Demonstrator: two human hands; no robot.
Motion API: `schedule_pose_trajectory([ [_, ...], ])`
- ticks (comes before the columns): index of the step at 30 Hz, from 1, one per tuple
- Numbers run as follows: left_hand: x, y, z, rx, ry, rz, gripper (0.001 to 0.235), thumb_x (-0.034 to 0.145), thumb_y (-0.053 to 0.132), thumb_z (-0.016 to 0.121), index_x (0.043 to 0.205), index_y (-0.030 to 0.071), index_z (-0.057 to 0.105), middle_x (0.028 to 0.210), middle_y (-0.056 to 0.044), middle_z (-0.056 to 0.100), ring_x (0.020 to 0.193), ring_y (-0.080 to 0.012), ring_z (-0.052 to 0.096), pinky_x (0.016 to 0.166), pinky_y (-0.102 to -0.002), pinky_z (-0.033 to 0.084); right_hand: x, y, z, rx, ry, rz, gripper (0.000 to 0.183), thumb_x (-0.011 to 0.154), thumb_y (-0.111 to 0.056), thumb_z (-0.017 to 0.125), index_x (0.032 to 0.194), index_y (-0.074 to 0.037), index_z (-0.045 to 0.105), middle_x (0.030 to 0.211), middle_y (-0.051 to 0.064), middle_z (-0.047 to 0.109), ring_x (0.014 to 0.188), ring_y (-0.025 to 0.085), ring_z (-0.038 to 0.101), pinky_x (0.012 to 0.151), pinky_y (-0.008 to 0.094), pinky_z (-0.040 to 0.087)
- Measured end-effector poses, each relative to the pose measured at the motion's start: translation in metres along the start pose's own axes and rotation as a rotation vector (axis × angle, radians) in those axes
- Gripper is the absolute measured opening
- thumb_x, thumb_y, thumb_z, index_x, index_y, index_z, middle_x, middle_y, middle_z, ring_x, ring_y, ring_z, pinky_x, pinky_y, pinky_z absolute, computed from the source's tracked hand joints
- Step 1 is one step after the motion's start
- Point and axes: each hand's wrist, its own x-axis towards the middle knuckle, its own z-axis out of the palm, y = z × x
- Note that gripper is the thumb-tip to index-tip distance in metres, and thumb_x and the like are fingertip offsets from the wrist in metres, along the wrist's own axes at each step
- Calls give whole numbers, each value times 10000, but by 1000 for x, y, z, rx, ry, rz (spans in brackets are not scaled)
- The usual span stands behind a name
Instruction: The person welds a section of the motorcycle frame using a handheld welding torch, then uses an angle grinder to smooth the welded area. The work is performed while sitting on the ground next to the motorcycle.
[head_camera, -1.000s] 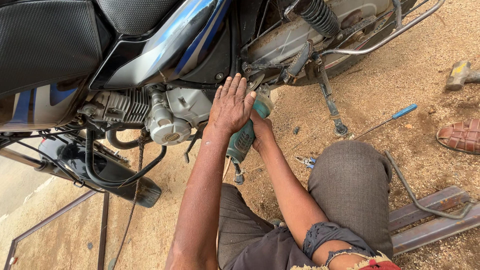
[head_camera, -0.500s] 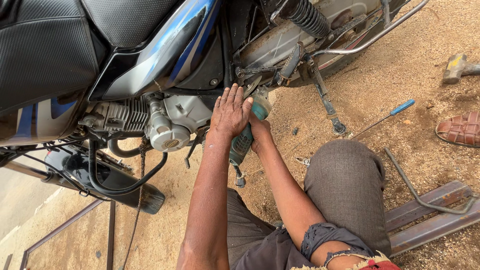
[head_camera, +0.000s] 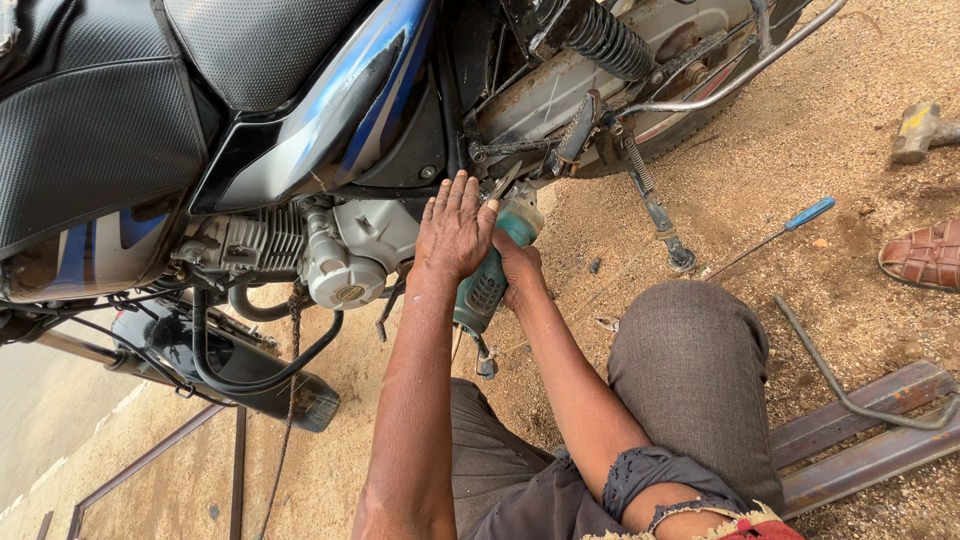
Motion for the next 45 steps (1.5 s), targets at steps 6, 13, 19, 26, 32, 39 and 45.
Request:
schedule_pose_trajectory([
  [6,0,4,6,-20,-9,-12,753,1050,602,153,1615,118,266,1702,-111,193,1572,-301,148,1270,-483,129,9,3,-5,-51,-3,23,468,898,-290,753,1126,96,620,936,183,743,728,234,761,619,372,662],
  [13,-4,-1,8,-17,-34,-60,771,1033,623,124,1618,138,250,1705,-95,181,1573,-295,131,1274,-474,118,21,15,-9,-5,0,27,488,874,-272,773,1110,131,630,927,182,752,698,233,758,590,376,652],
  [19,-4,9,10,-20,-35,-45,771,1039,622,116,1619,129,240,1706,-101,171,1573,-299,124,1271,-471,113,14,8,-10,6,12,31,547,845,-311,803,1137,116,624,947,192,752,721,233,768,609,371,665],
  [26,-5,12,4,-16,-34,-54,742,1048,595,144,1615,132,265,1706,-112,181,1576,-307,134,1275,-478,117,10,6,-12,-29,-62,34,633,833,-374,829,1158,120,604,969,196,749,754,238,775,638,366,677],
  [32,-6,9,4,-10,-33,-51,747,1051,597,145,1616,123,259,1705,-118,181,1574,-313,133,1272,-483,118,16,12,-11,10,-73,-20,497,852,-288,820,1109,105,657,955,181,762,732,228,765,602,345,652],
  [39,-6,5,14,-11,-44,-77,761,1043,615,143,1616,127,257,1707,-108,179,1575,-312,135,1275,-480,122,12,8,-14,8,-23,-4,411,855,-223,791,1066,102,653,921,186,758,700,248,765,585,377,653],
  [45,-5,7,14,-11,-40,-64,763,1044,614,145,1615,121,256,1706,-114,180,1571,-317,135,1270,-479,126,14,8,-18,26,-55,11,430,844,-245,803,1085,76,647,928,164,755,712,239,766,611,373,661],
])
